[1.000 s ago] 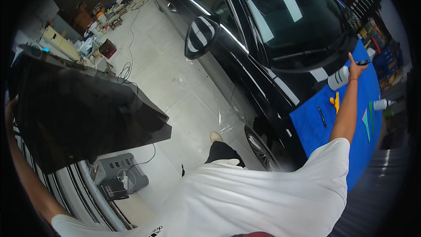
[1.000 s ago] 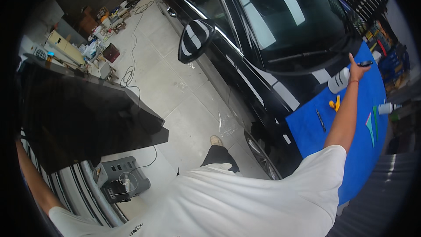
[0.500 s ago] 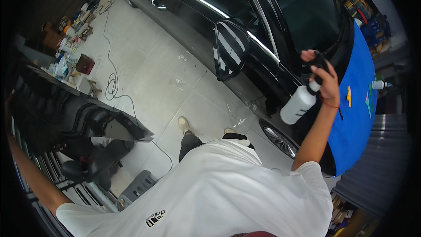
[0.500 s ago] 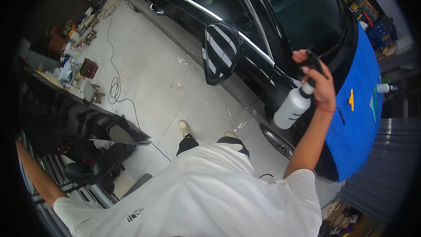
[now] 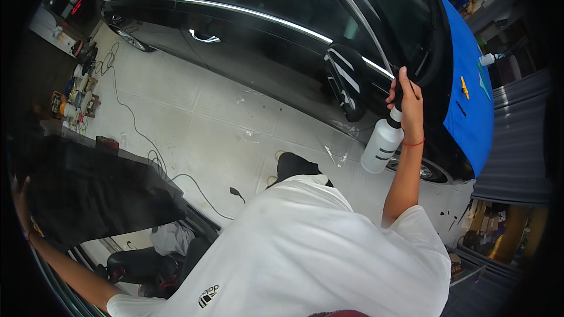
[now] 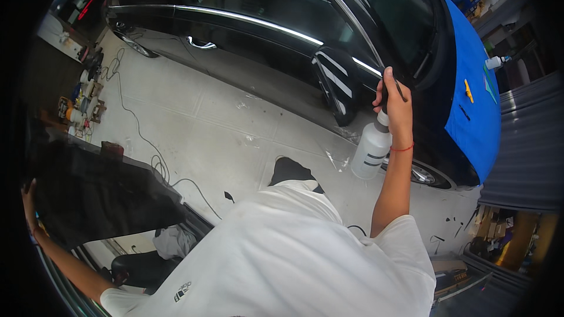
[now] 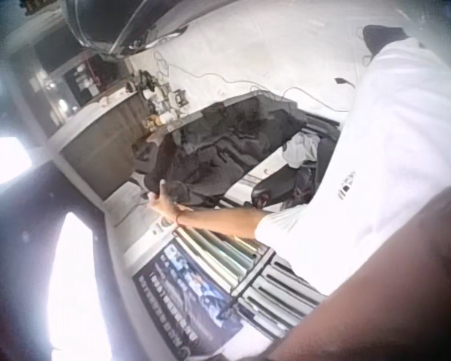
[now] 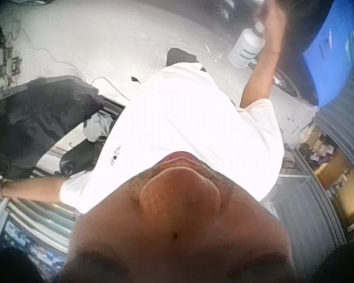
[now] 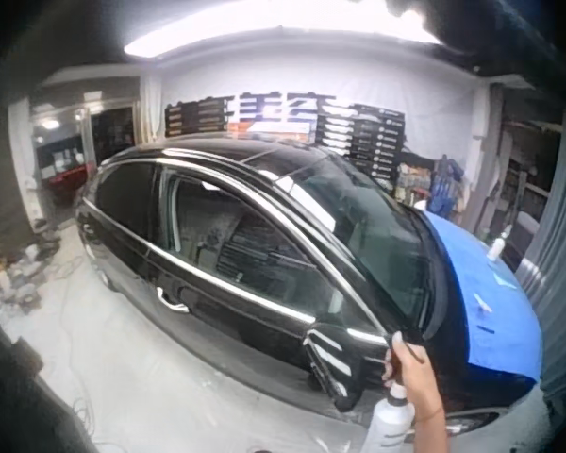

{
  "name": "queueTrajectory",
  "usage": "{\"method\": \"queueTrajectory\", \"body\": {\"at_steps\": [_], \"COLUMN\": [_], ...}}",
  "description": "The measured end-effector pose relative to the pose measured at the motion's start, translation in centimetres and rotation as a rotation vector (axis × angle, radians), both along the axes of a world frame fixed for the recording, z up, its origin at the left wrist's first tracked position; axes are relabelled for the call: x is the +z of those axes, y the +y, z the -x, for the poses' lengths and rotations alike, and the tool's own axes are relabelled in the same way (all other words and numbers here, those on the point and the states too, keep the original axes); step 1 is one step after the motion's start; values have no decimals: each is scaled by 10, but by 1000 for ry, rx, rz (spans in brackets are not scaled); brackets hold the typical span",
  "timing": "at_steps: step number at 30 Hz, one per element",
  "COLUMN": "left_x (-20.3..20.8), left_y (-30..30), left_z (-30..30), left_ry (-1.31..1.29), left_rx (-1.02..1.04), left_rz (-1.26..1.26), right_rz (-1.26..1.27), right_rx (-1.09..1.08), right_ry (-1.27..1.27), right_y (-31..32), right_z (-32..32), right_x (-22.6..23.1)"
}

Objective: The person measures and cuts a piece of tint film on a glass surface using a ruler and utility knife. They then spray the car window with a liquid solution and apply the cut film to the glass, smoothing it out by hand and trimming the edges with a blade.

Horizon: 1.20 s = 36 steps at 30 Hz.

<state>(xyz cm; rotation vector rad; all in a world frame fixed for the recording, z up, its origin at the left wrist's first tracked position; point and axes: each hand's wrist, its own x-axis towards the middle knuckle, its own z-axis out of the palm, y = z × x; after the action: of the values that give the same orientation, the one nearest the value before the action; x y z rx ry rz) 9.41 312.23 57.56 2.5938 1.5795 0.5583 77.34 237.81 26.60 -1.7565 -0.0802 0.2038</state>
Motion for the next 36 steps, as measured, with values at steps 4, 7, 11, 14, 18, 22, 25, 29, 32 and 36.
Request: {"method": "queueTrajectory", "body": {"at_steps": [4,7,11,14,18,22,25,29,32,36], "left_x": [-23,-27,-31,-12,-9,-4,-5,0,-8,-19], "left_y": [48,59,65,74,74,70,75,85,76,61], "left_z": [-25,-24,-22,-21,-57,-74,-90,-82,-77,-66], "left_ry": [85,-25,-222,-225,-374,-397,-412,-341,-252,-188], "left_rx": [-3,-122,-44,-1,-51,3,-44,-57,-37,-42], "left_rz": [-16,-54,57,-27,1,18,38,30,2,-3], "right_rz": [-58,-148,-312,-265,-299,-230,-347,-184,-182,-51], "right_rx": [-29,91,53,149,162,265,225,212,231,97], "right_ry": [-157,-137,-236,-234,-344,-314,-460,-401,-402,-433], "right_y": [76,131,254,333,448,547,597,607,564,461], "right_z": [17,-1,-18,-53,-98,-127,-147,-142,-114,-74], "right_x": [25,21,26,21,37,49,42,30,2,-38]}}
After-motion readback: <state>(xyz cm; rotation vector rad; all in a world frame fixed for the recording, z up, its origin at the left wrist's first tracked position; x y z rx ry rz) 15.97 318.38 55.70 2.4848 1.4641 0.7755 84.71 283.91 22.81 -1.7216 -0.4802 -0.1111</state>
